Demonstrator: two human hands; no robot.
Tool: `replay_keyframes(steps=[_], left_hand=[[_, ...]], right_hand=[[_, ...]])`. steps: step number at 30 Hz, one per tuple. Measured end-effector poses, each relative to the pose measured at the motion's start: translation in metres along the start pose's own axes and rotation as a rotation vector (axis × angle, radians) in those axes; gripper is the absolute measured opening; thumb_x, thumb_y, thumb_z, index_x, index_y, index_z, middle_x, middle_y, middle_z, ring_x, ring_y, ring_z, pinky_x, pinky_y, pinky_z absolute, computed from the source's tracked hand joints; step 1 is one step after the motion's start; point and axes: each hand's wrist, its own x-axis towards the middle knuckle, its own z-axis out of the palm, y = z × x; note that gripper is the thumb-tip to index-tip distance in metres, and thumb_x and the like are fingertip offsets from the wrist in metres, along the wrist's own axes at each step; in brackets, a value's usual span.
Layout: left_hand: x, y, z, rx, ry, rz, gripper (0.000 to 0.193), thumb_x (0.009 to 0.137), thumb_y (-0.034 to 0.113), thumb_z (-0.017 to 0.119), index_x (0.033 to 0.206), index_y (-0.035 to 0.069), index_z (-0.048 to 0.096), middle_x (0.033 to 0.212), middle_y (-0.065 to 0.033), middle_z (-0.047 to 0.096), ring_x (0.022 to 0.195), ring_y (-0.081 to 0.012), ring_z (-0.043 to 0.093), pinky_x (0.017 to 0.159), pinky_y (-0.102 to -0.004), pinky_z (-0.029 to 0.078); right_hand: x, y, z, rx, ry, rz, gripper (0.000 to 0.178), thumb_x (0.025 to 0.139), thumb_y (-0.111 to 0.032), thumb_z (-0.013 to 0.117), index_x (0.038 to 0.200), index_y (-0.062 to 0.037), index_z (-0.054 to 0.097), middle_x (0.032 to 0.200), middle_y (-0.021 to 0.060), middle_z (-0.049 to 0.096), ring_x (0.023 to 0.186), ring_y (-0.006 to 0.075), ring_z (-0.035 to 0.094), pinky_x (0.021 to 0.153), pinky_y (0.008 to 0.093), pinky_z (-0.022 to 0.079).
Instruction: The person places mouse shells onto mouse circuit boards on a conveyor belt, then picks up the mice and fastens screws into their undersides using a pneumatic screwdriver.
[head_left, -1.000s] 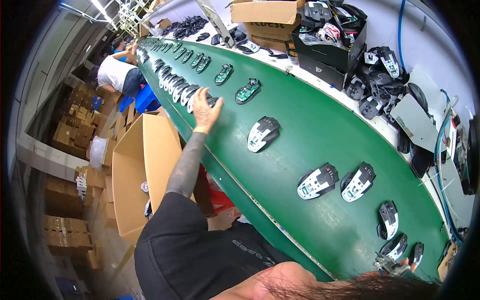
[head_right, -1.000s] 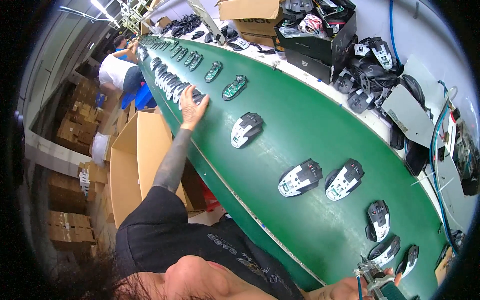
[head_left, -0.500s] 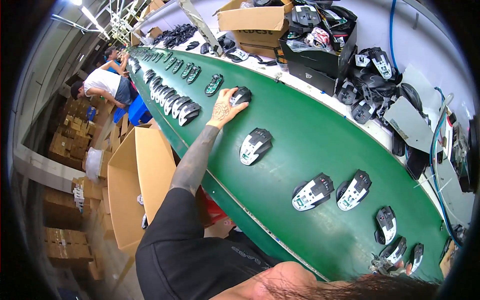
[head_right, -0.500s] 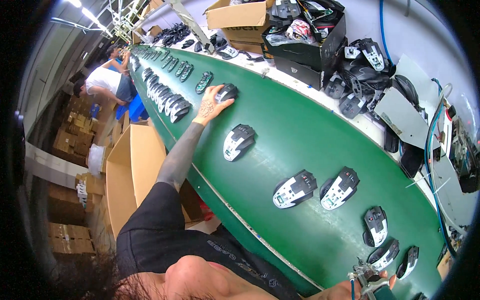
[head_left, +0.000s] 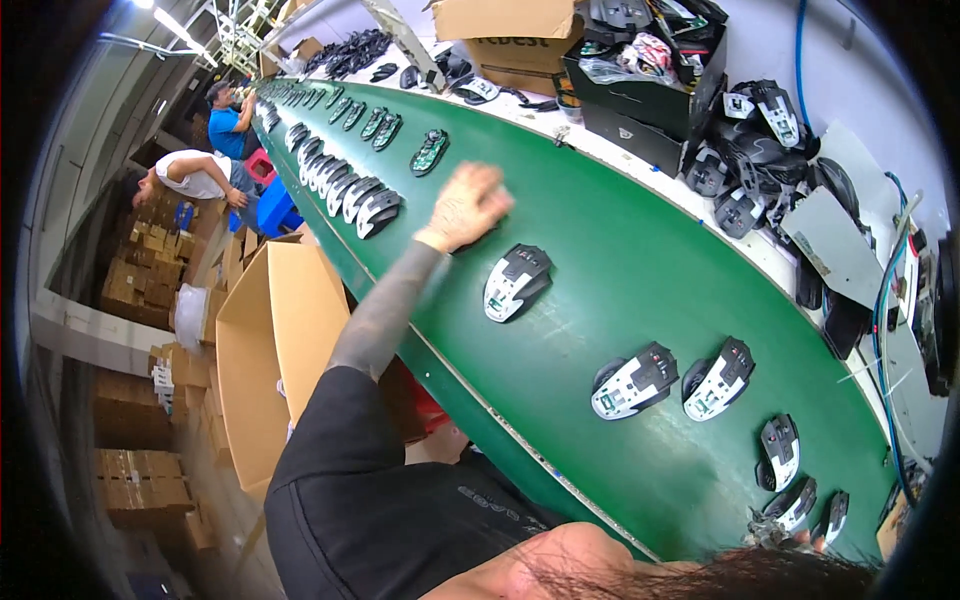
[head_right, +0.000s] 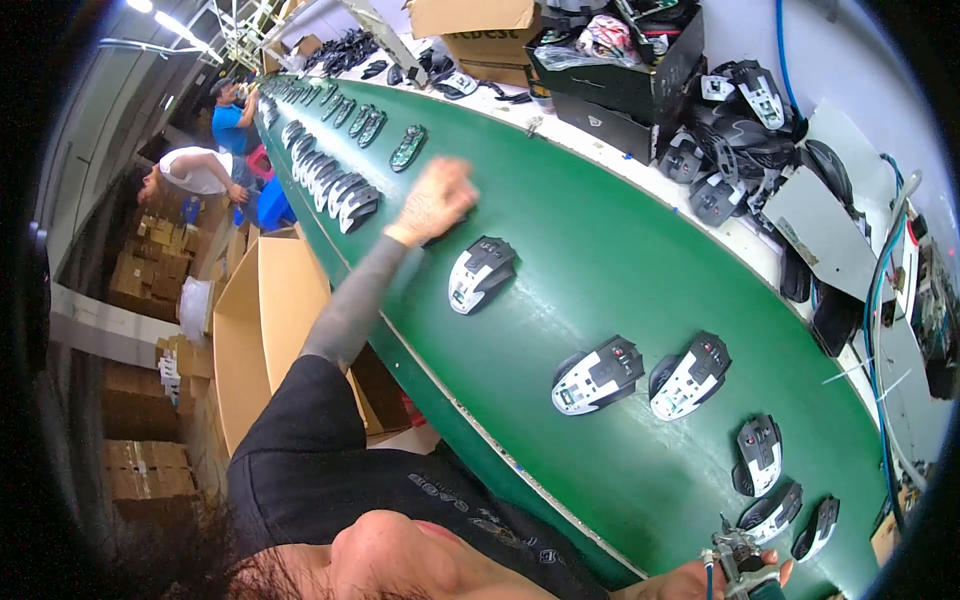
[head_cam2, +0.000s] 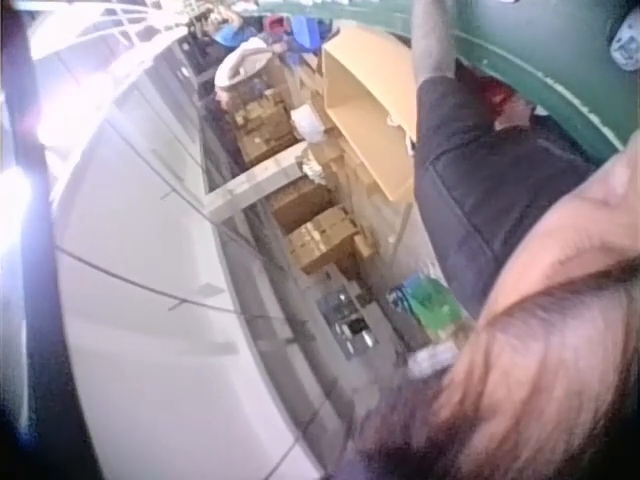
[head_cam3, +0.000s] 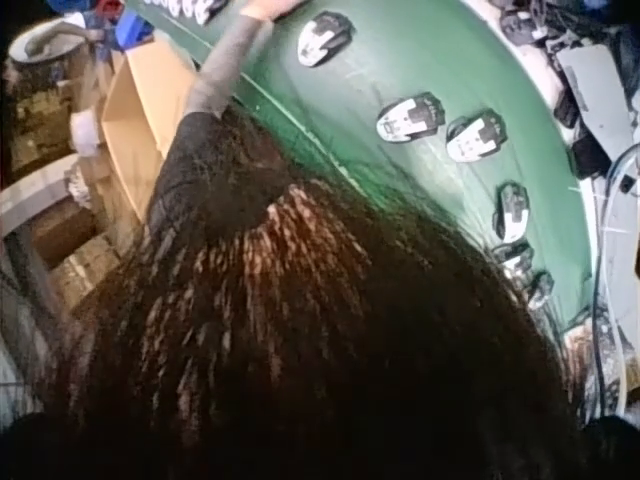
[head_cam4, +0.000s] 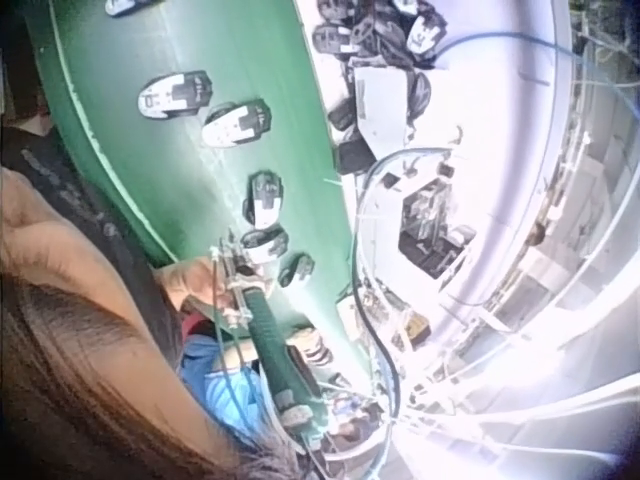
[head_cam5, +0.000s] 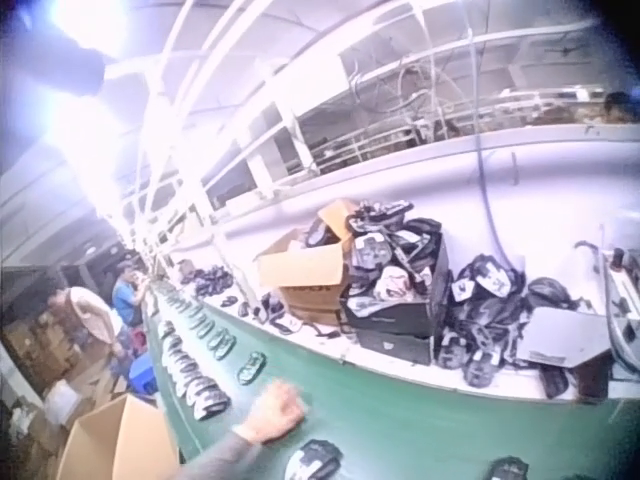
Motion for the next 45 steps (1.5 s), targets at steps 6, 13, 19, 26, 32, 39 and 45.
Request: replay_keyframes(steps=[6,13,19,26,32,39,45], left_hand=[[-0.016,-0.041,-0.011,-0.473,0.383,-0.354,0.052,0.093,0.039,0.053,0.130,0.003,0.047,0.132,-0.0188,0.046,0.126,-0.0344,0.040,0.108,-0.0398,0.029],[-0.114,-0.143,-0.033,0.106,0.072,-0.652,0.079,0.069,0.050,0.073,0.128,0.004,0.048,0.123,-0.0235,0.051,0.118,-0.0370,0.047,0.098,-0.0431,0.040],[-0.046,-0.127,-0.026,0.054,0.397,-0.595,0.073,0.065,0.045,0.079,0.120,0.003,0.053,0.109,-0.0202,0.054,0.103,-0.0337,0.054,0.088,-0.0410,0.046],[0.030,-0.151,0.031,0.102,0.186,-0.711,0.077,0.070,0.055,0.072,0.128,0.008,0.051,0.116,-0.0229,0.051,0.108,-0.0376,0.050,0.093,-0.0435,0.042],[0.049,-0.170,0.032,0.008,0.094,-0.718,0.079,0.069,0.062,0.068,0.129,0.014,0.052,0.121,-0.0171,0.053,0.115,-0.0370,0.048,0.097,-0.0441,0.041],[0.059,-0.164,0.026,0.158,-0.089,-0.802,0.081,0.069,0.064,0.067,0.131,0.014,0.050,0.126,-0.0181,0.050,0.119,-0.0366,0.046,0.100,-0.0441,0.038],[0.045,-0.163,0.009,-0.044,-0.192,-0.646,0.080,0.070,0.064,0.066,0.123,0.006,0.056,0.117,-0.0191,0.058,0.108,-0.0328,0.057,0.094,-0.0392,0.044]], right_hand=[[0.003,0.002,0.027,0.012,-0.011,-0.052,0.058,0.096,-0.042,0.040,0.132,0.0039,0.035,0.117,0.0187,0.053,0.096,0.0257,0.056,0.079,0.0365,0.050],[0.002,0.012,0.049,-0.012,-0.011,-0.101,0.056,0.096,-0.041,0.039,0.131,0.0033,0.036,0.115,0.0179,0.054,0.093,0.0250,0.057,0.076,0.0352,0.050],[-0.001,0.007,0.057,-0.078,-0.010,-0.161,0.055,0.096,-0.040,0.039,0.130,0.0028,0.038,0.114,0.0172,0.054,0.090,0.0243,0.058,0.073,0.0340,0.051],[0.001,0.003,0.060,-0.166,-0.019,-0.231,0.053,0.097,-0.040,0.038,0.128,0.0023,0.039,0.112,0.0164,0.054,0.087,0.0236,0.059,0.071,0.0327,0.052],[-0.002,-0.004,0.044,-0.247,-0.029,-0.261,0.051,0.097,-0.039,0.038,0.127,0.0018,0.041,0.111,0.0157,0.055,0.084,0.0230,0.059,0.068,0.0315,0.052],[-0.017,0.025,-0.036,0.398,0.176,0.262,0.052,0.099,-0.036,0.034,0.129,0.0055,0.037,0.117,0.0219,0.050,0.090,0.0288,0.058,0.070,0.0340,0.052],[-0.017,0.004,0.005,-0.573,-0.058,-0.233,0.050,0.100,-0.034,0.035,0.130,0.0063,0.036,0.121,0.0238,0.049,0.098,0.0326,0.057,0.078,0.0389,0.052]])
